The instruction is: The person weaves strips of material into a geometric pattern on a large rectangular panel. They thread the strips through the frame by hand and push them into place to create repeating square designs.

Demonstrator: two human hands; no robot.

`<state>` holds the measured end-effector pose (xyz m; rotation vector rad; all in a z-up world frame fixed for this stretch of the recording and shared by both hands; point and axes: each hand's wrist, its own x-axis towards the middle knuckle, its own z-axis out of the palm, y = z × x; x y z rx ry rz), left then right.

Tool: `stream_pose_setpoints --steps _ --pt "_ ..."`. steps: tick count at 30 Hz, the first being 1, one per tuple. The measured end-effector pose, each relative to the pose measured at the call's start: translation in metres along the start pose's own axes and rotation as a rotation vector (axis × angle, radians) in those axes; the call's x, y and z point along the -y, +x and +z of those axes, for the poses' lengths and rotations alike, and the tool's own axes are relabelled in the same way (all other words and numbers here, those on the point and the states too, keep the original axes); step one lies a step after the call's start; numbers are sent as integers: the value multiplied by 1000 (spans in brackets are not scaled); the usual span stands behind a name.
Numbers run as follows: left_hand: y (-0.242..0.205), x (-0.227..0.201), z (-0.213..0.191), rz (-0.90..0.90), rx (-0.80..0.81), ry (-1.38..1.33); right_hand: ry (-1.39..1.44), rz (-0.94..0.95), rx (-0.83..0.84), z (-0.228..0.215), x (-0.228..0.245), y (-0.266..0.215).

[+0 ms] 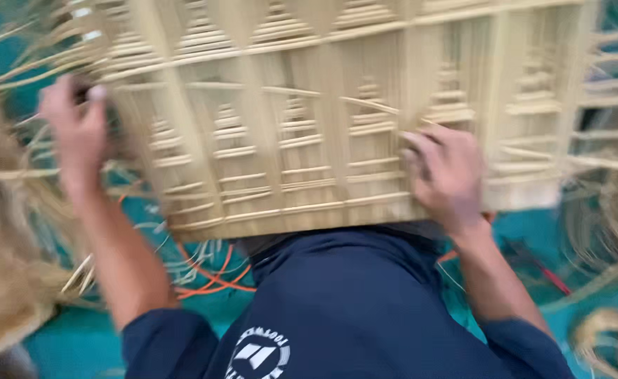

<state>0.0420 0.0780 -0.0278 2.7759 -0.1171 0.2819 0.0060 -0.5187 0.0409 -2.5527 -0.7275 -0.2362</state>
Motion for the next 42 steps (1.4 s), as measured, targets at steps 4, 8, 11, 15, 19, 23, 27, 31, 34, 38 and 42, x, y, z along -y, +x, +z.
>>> stream_pose_setpoints --steps 4,8,11,15,19,23,27,31,34,38,42 --pt "14 -26 -6 -69 23 21 -22 38 -56 -1 -6 -9" --pt "20 -53 -11 -194 87 -96 -69 53 -107 -5 -7 -13" --pt "20 -64 -15 -264 104 -130 -76 57 -104 -6 -4 -17" --pt "20 -48 -5 -179 62 -58 -84 105 -101 -7 -2 -20" --pt "19 -45 -6 -180 69 -86 -98 85 -117 -4 -4 -21" --pt "18 -40 -3 -151 48 -66 -106 92 -120 -2 -7 -23" --pt "18 -50 -9 -182 68 -95 -88 89 -128 -1 -11 -18" --pt "14 -57 -15 -169 52 -99 -165 74 -120 2 -24 -15" --pt "13 -61 -17 -175 47 -115 -134 62 -126 1 -27 -10" --pt "11 -54 -14 -114 32 -79 -107 58 -113 0 -27 -8" --pt "15 -60 -15 -145 45 -107 -130 59 -127 1 -26 -10"
